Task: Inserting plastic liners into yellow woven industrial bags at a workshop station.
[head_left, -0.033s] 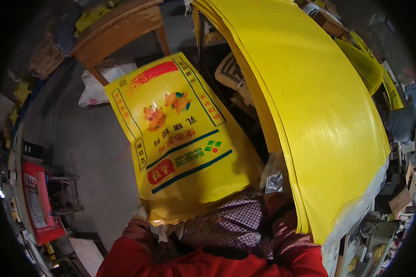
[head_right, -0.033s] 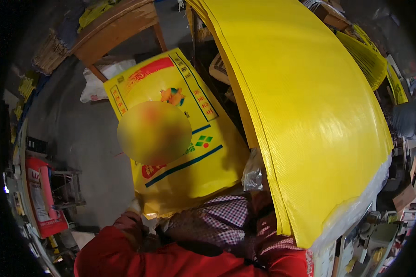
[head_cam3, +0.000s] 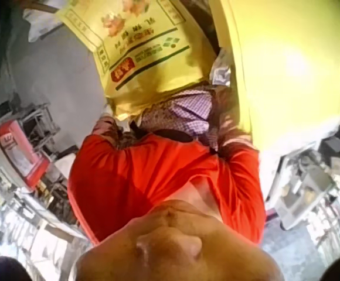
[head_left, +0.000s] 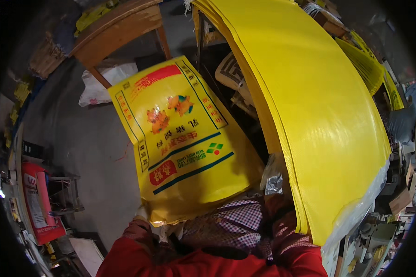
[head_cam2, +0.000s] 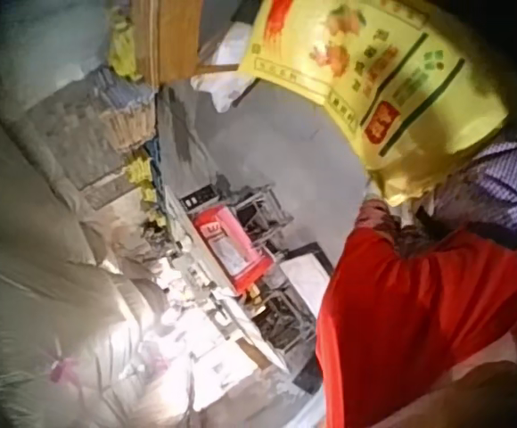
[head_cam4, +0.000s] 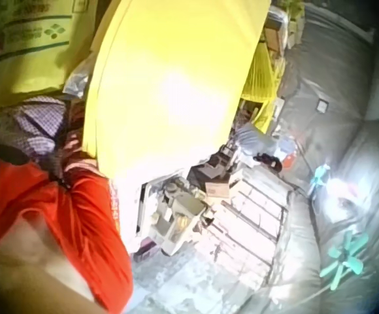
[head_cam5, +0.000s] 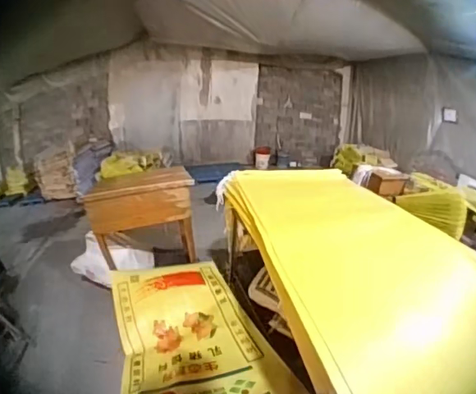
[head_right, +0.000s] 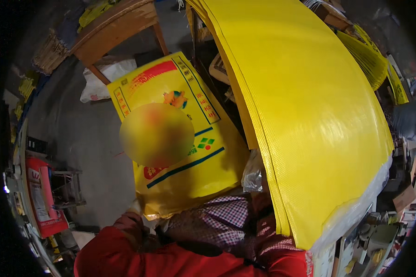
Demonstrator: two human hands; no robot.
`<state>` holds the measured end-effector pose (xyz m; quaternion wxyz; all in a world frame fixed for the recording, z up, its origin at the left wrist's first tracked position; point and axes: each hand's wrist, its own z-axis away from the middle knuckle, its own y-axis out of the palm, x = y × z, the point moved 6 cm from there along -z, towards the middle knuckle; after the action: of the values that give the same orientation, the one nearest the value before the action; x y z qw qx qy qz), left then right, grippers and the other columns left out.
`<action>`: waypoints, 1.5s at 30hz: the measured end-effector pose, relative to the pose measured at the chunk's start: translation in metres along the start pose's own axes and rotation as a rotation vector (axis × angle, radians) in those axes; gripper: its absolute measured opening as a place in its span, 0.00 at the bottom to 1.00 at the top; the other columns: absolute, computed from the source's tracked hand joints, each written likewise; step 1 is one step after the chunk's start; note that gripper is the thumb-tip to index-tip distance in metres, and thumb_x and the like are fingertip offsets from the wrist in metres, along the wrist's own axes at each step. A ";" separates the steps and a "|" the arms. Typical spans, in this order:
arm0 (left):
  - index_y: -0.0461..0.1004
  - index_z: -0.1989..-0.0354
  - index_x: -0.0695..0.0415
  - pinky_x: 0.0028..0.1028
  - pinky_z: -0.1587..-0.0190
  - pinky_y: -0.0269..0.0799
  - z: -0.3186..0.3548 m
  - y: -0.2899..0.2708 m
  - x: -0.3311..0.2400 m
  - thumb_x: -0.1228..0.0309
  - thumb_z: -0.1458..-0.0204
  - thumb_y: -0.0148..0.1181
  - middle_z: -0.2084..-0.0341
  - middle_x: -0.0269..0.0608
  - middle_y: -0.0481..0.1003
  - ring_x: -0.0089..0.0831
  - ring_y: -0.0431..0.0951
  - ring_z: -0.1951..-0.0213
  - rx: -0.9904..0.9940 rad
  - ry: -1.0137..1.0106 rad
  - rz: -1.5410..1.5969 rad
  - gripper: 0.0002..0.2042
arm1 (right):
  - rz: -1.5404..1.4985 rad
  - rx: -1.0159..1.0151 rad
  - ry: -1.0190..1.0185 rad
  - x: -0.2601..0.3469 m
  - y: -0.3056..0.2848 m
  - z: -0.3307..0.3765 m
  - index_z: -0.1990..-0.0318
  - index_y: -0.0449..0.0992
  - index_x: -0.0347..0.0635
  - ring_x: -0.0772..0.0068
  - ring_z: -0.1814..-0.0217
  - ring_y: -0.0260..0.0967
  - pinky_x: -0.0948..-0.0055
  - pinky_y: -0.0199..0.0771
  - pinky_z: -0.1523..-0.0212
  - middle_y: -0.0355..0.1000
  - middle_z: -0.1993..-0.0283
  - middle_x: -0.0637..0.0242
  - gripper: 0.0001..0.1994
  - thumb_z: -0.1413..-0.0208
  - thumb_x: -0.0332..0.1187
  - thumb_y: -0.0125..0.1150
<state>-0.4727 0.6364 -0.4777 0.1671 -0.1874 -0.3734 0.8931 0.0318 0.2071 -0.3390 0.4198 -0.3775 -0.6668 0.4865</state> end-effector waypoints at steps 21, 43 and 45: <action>0.73 0.52 0.56 0.32 0.53 0.73 -0.015 -0.040 -0.073 0.64 0.43 0.50 0.53 0.45 0.75 0.39 0.75 0.51 0.081 -0.178 -0.474 0.14 | -0.344 0.094 -0.010 0.078 -0.079 0.025 0.39 0.61 0.33 0.60 0.48 0.65 0.66 0.64 0.40 0.65 0.45 0.55 0.24 0.40 0.35 0.50; 0.70 0.53 0.65 0.31 0.44 0.65 0.395 -0.178 -0.657 0.67 0.44 0.58 0.43 0.47 0.65 0.40 0.71 0.48 -0.080 1.817 0.156 0.16 | -1.156 -0.737 0.484 -0.072 -0.385 0.167 0.44 0.66 0.29 0.65 0.48 0.70 0.70 0.67 0.44 0.71 0.49 0.55 0.19 0.41 0.29 0.53; 0.72 0.57 0.66 0.32 0.44 0.65 0.427 -0.140 -0.676 0.64 0.48 0.61 0.42 0.48 0.64 0.42 0.71 0.49 -0.378 2.003 -0.206 0.18 | -0.983 -0.605 0.606 -0.082 -0.367 0.166 0.45 0.68 0.30 0.65 0.47 0.70 0.72 0.67 0.44 0.72 0.49 0.55 0.19 0.43 0.29 0.55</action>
<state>-0.0560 0.1752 0.0439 0.4458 -0.8378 -0.2111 0.2342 -0.1268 -0.0115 -0.0289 0.6382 -0.2505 -0.7212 -0.0994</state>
